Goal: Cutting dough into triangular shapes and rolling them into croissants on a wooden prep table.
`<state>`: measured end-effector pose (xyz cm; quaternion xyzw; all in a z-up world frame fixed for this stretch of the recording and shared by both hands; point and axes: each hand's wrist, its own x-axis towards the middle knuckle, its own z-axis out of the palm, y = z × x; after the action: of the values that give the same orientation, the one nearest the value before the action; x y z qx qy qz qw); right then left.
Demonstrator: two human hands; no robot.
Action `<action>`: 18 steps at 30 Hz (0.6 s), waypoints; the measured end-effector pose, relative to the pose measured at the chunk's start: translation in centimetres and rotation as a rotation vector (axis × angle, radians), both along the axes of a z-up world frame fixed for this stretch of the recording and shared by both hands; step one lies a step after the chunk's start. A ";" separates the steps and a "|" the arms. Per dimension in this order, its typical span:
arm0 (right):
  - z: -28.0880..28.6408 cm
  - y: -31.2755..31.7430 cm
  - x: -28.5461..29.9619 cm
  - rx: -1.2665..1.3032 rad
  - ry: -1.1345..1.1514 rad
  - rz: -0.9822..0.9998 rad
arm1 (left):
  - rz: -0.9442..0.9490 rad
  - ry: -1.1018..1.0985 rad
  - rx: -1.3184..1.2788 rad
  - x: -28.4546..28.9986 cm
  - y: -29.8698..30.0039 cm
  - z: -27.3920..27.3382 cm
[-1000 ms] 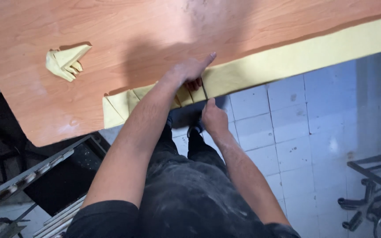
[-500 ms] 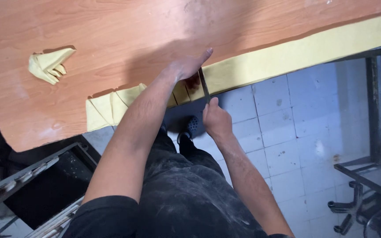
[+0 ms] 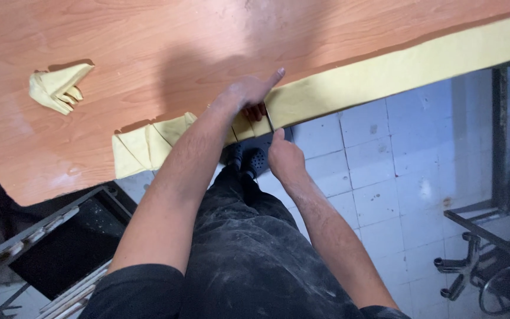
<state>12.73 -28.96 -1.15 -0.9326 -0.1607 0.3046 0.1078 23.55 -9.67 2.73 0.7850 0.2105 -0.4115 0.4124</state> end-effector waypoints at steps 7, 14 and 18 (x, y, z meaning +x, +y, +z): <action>-4.3 -1.5 -3.0 0.176 -0.108 -0.116 | 0.029 0.049 -0.063 -2.1 0.1 -0.9; 0.6 -1.9 -2.1 0.305 -0.236 -0.193 | -0.042 -0.014 -0.111 0.9 0.7 0.0; 2.5 -2.9 -0.8 0.210 -0.155 -0.228 | -0.118 -0.002 -0.112 2.9 -1.4 2.4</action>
<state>11.96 -31.83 1.37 -0.9492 -0.0924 0.1991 0.2256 26.43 -11.05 5.11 0.7723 0.1401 -0.4455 0.4307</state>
